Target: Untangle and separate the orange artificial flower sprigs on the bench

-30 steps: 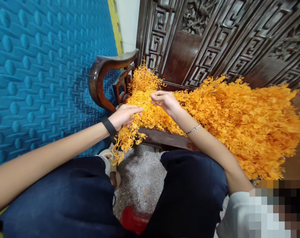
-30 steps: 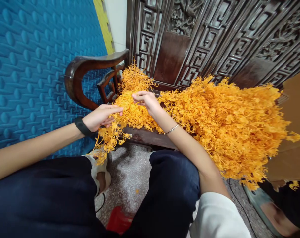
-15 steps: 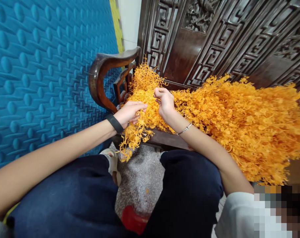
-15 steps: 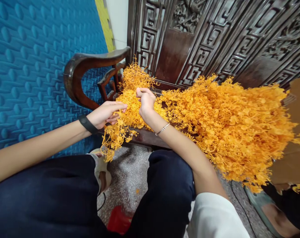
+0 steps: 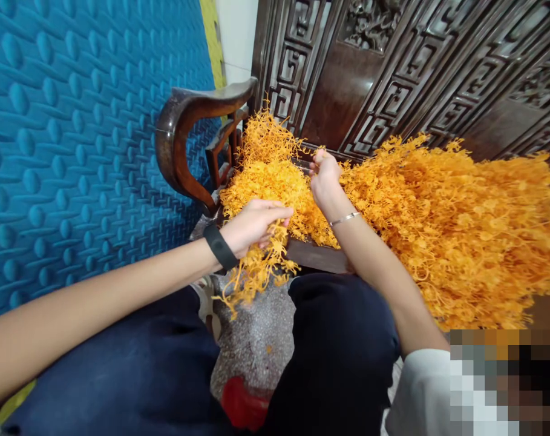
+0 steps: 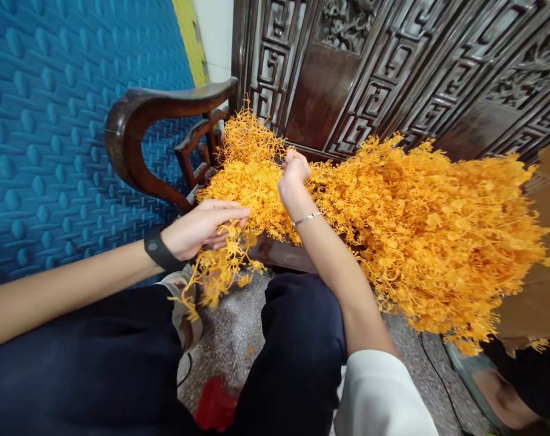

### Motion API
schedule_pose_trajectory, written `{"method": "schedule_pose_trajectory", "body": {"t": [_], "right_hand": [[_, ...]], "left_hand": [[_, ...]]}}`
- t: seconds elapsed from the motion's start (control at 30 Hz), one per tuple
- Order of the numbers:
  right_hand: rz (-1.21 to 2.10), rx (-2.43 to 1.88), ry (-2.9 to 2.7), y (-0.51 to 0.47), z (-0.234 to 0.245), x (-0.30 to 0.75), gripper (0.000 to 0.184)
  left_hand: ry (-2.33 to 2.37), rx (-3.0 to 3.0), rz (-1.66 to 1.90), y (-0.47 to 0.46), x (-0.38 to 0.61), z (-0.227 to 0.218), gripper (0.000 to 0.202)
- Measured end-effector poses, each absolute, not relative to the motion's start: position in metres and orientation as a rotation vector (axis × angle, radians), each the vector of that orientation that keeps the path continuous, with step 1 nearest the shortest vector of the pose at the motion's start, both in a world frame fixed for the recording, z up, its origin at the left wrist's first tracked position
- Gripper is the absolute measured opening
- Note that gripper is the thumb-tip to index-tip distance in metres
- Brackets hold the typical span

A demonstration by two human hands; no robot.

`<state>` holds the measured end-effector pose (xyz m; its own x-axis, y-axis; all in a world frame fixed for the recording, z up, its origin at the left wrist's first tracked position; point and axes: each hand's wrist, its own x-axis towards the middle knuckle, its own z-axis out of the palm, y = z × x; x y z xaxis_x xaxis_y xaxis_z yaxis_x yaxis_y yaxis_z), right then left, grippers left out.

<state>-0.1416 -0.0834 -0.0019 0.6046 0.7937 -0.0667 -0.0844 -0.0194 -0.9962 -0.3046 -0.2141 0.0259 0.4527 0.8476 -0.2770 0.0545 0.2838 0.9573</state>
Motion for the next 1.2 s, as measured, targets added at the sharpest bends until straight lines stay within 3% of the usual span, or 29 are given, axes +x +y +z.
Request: {"method": "schedule_pose_trajectory", "body": {"t": [0.27, 0.4, 0.6, 0.7, 0.83, 0.97, 1.07, 1.2], "right_hand": [[0.9, -1.471, -0.93, -0.107, -0.011, -0.137, 0.01], [1.04, -1.56, -0.944, -0.114, -0.009, -0.135, 0.034], [0.83, -1.479, -1.409, -0.137, 0.003, -0.147, 0.05], [0.794, -1.408, -1.56, -0.145, 0.005, -0.152, 0.044], [0.927, -1.379, -1.624, -0.153, 0.009, -0.156, 0.02], [1.279, -1.406, -1.735, -0.164, 0.019, -0.162, 0.042], [1.35, -1.283, -1.795, -0.171, 0.021, -0.165, 0.034], [1.306, -1.207, -1.649, -0.172, 0.019, -0.168, 0.024]], "left_hand": [[0.907, 1.065, 0.723, -0.206, -0.322, 0.015, 0.024], [0.886, 1.025, 0.734, -0.204, -0.329, 0.015, 0.027], [0.956, 1.049, 0.786, -0.202, -0.337, 0.021, 0.01], [0.965, 1.033, 0.804, -0.202, -0.339, 0.02, 0.01], [0.958, 1.019, 0.824, -0.202, -0.34, 0.019, 0.014], [0.972, 1.042, 0.834, -0.202, -0.339, 0.017, 0.008], [0.967, 1.075, 0.823, -0.202, -0.339, 0.013, 0.006], [0.918, 1.123, 0.748, -0.2, -0.34, 0.01, 0.033]]}}
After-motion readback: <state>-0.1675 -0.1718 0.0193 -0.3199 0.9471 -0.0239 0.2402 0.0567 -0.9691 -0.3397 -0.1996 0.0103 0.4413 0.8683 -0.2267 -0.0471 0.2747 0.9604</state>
